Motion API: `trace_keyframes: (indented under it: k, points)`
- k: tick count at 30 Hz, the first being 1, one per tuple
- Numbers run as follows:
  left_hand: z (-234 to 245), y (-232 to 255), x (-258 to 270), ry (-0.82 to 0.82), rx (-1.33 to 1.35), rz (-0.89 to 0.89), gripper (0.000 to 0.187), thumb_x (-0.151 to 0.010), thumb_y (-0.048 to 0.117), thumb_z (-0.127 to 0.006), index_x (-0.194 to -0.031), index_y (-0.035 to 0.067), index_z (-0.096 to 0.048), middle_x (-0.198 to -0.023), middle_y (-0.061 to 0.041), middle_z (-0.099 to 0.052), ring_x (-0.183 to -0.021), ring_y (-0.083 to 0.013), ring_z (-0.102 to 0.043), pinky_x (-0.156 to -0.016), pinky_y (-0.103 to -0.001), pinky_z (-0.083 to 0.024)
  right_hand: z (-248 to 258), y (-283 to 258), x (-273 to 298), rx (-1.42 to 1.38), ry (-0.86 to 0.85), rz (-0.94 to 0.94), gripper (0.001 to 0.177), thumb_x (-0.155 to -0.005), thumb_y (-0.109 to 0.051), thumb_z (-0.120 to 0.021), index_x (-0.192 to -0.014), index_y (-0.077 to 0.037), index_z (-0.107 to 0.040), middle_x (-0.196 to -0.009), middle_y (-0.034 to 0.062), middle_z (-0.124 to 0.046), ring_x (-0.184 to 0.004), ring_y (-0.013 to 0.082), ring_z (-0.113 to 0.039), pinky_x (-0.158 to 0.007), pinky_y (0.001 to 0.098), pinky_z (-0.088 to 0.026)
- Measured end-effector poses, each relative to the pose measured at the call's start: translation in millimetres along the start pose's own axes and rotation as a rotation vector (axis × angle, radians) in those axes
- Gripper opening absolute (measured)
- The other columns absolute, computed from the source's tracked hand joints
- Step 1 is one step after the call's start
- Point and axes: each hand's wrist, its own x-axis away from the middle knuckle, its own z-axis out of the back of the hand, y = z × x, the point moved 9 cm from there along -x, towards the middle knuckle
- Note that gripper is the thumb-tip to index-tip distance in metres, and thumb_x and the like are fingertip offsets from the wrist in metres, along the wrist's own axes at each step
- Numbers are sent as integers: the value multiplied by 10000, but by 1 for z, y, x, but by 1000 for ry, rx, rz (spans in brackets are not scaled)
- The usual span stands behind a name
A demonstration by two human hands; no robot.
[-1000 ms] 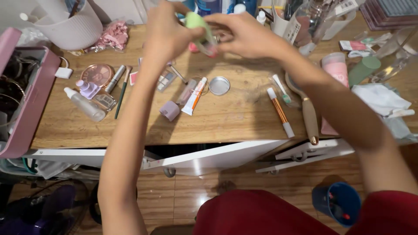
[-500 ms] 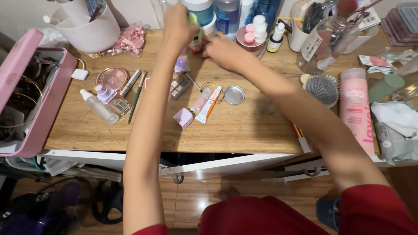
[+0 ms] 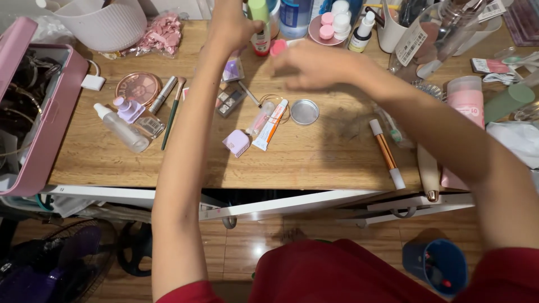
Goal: Organizing makeup products, skincare items, and accessories on a vanity desk and then wiping the surface.
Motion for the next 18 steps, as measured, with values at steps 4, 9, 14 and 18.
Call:
trace_keyframes:
  k: [4, 9, 14, 18]
  points:
    - [27, 40, 28, 137, -231, -176, 381, -694, 140, -865, -984, -48, -704, -925, -265, -716, -873, -473, -689, -748, -528, -547, -13, -46, 11, -171, -123, 132, 532, -762, -172, -798, -1258, -27, -672, -1249, 180, -675, -1147, 357, -631, -987, 459, -485]
    - [24, 81, 101, -170, -413, 3, 79, -896, 54, -684, -931, -8, -717, -868, -261, -706, -851, -436, -713, -805, -533, -557, -36, -59, 13, -204, -185, 162, 528, -734, -210, -843, -1210, -49, -683, -1231, 149, -659, -1130, 359, -634, -950, 448, -505]
    - [21, 137, 168, -582, -259, 301, 233, -809, 237, -755, -959, 59, -766, -840, -255, -714, -841, -409, -721, -782, -504, -572, -35, -52, 12, -211, -188, 97, 329, -809, -193, -795, -1107, -68, -732, -1151, 108, -719, -1034, 327, -695, -874, 413, -549]
    - [-18, 137, 186, -499, -333, 219, 329, -688, 292, -815, -929, 73, -763, -805, -232, -719, -848, -444, -702, -740, -540, -550, -26, -44, 17, -285, -155, 49, 241, -861, -197, -766, -1062, -64, -754, -1061, 80, -768, -949, 274, -736, -834, 375, -570]
